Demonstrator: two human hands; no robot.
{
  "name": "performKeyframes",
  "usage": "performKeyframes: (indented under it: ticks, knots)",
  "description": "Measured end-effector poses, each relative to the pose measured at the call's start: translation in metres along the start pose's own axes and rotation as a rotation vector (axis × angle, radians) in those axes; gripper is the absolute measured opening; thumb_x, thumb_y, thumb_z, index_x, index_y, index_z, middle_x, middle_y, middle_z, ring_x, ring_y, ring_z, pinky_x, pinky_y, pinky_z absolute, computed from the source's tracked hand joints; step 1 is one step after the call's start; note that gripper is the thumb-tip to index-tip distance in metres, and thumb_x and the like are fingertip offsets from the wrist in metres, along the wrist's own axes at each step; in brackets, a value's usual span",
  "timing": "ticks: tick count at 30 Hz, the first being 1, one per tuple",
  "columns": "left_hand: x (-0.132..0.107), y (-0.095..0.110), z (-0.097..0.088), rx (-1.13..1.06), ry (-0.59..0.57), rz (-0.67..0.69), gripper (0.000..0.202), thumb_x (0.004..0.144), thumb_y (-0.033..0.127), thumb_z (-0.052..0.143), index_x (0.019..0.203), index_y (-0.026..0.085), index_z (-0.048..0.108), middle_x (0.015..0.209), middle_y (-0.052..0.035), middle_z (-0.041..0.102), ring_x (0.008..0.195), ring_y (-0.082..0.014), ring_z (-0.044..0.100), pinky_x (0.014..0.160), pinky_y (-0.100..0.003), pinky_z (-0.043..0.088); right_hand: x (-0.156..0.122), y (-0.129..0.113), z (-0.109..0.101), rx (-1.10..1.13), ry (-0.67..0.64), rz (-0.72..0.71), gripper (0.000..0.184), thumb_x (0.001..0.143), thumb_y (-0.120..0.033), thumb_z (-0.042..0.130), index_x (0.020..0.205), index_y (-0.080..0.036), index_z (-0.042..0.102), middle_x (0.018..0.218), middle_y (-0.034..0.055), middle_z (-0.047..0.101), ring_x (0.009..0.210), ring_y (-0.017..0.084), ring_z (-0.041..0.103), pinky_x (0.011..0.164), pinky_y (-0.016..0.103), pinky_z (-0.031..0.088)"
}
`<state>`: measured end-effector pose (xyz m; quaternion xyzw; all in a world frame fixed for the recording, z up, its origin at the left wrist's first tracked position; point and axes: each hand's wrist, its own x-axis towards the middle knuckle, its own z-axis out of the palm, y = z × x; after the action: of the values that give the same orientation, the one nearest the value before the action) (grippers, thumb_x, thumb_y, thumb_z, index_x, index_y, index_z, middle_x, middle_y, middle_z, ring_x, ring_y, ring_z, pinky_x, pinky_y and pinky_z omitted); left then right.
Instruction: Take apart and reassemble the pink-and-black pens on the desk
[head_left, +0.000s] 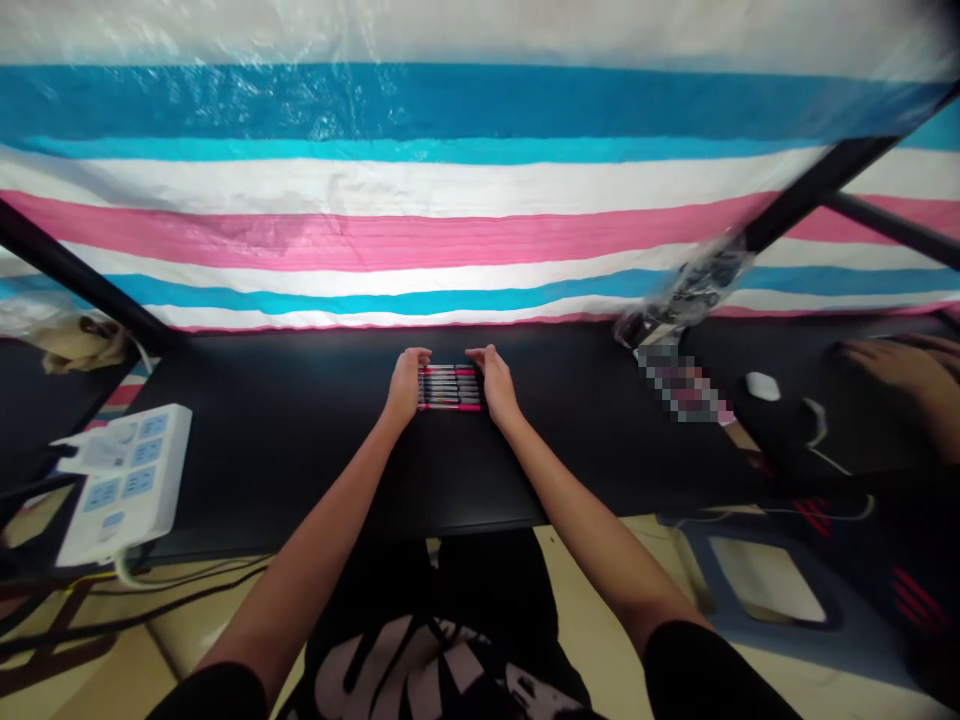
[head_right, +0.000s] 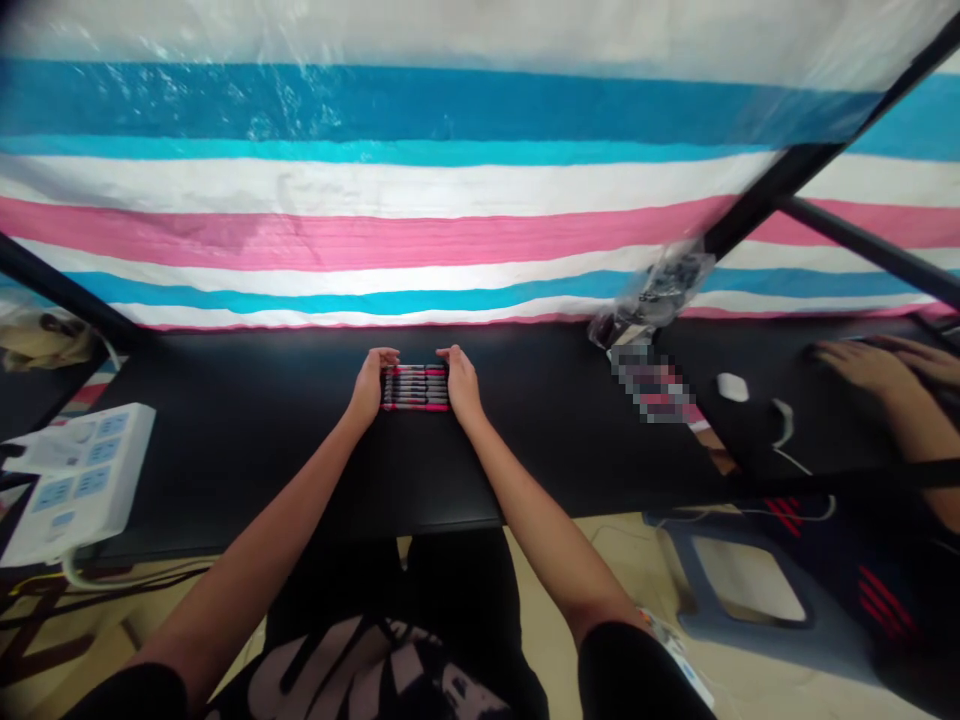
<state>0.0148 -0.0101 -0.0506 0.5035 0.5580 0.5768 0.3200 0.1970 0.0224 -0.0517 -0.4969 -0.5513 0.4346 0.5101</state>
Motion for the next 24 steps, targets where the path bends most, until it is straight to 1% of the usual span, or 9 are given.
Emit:
performKeyframes:
  ticks: [3, 7, 12, 15, 19, 22, 24]
  knots:
    - [-0.005, 0.001, -0.001, 0.006, -0.019, 0.028, 0.060, 0.105, 0.064, 0.027, 0.106, 0.022, 0.069, 0.110, -0.0098, 0.067, 0.109, -0.0223, 0.064, 0.104, -0.039, 0.049, -0.006, -0.003, -0.001, -0.004, 0.026, 0.018, 0.072, 0.095, -0.079, 0.030, 0.099, -0.020, 0.072, 0.110, 0.0119, 0.075, 0.109, 0.026, 0.069, 0.103, 0.041, 0.049]
    - [-0.013, 0.007, -0.003, 0.008, -0.040, 0.033, 0.058, 0.106, 0.063, 0.027, 0.109, 0.022, 0.068, 0.114, -0.0098, 0.066, 0.111, -0.0214, 0.064, 0.102, -0.037, 0.049, -0.013, -0.011, -0.002, -0.057, 0.030, -0.016, 0.067, 0.096, -0.077, 0.034, 0.094, -0.021, 0.070, 0.104, 0.0099, 0.075, 0.104, 0.026, 0.068, 0.103, 0.041, 0.049]
    - [-0.016, 0.015, 0.000, 0.025, -0.020, 0.028, 0.058, 0.105, 0.065, 0.027, 0.104, 0.022, 0.067, 0.106, -0.0092, 0.067, 0.105, -0.0213, 0.064, 0.099, -0.037, 0.049, -0.015, -0.012, -0.004, -0.071, 0.023, -0.017, 0.064, 0.099, -0.074, 0.034, 0.094, -0.022, 0.071, 0.102, 0.0090, 0.075, 0.103, 0.026, 0.069, 0.101, 0.042, 0.049]
    - [-0.017, 0.017, 0.002, 0.004, -0.004, 0.006, 0.061, 0.104, 0.069, 0.028, 0.102, 0.022, 0.066, 0.103, -0.0093, 0.067, 0.102, -0.0219, 0.064, 0.099, -0.038, 0.049, -0.015, -0.009, -0.005, -0.056, 0.032, -0.001, 0.064, 0.099, -0.074, 0.034, 0.094, -0.023, 0.071, 0.105, 0.0093, 0.076, 0.104, 0.026, 0.069, 0.103, 0.043, 0.050]
    - [-0.016, 0.016, 0.002, -0.071, -0.020, -0.040, 0.064, 0.101, 0.074, 0.029, 0.103, 0.022, 0.066, 0.104, -0.0098, 0.067, 0.102, -0.0226, 0.064, 0.100, -0.039, 0.049, -0.014, -0.007, -0.005, 0.018, 0.029, 0.054, 0.066, 0.098, -0.076, 0.033, 0.096, -0.023, 0.071, 0.109, 0.0101, 0.076, 0.109, 0.025, 0.069, 0.105, 0.043, 0.050]
    - [-0.016, 0.014, 0.002, -0.113, -0.039, -0.079, 0.065, 0.100, 0.075, 0.030, 0.105, 0.022, 0.067, 0.107, -0.0102, 0.067, 0.104, -0.0231, 0.064, 0.102, -0.040, 0.049, -0.016, -0.007, -0.003, 0.128, 0.066, 0.090, 0.066, 0.097, -0.076, 0.035, 0.094, -0.021, 0.071, 0.109, 0.0111, 0.077, 0.108, 0.025, 0.071, 0.105, 0.043, 0.051]
    - [-0.016, 0.014, 0.002, -0.142, -0.042, -0.090, 0.066, 0.100, 0.076, 0.029, 0.106, 0.023, 0.067, 0.112, -0.0105, 0.068, 0.110, -0.0237, 0.064, 0.107, -0.042, 0.046, -0.018, -0.008, -0.002, 0.204, 0.092, 0.118, 0.064, 0.096, -0.076, 0.039, 0.092, -0.021, 0.071, 0.106, 0.0112, 0.077, 0.106, 0.024, 0.072, 0.105, 0.043, 0.051]
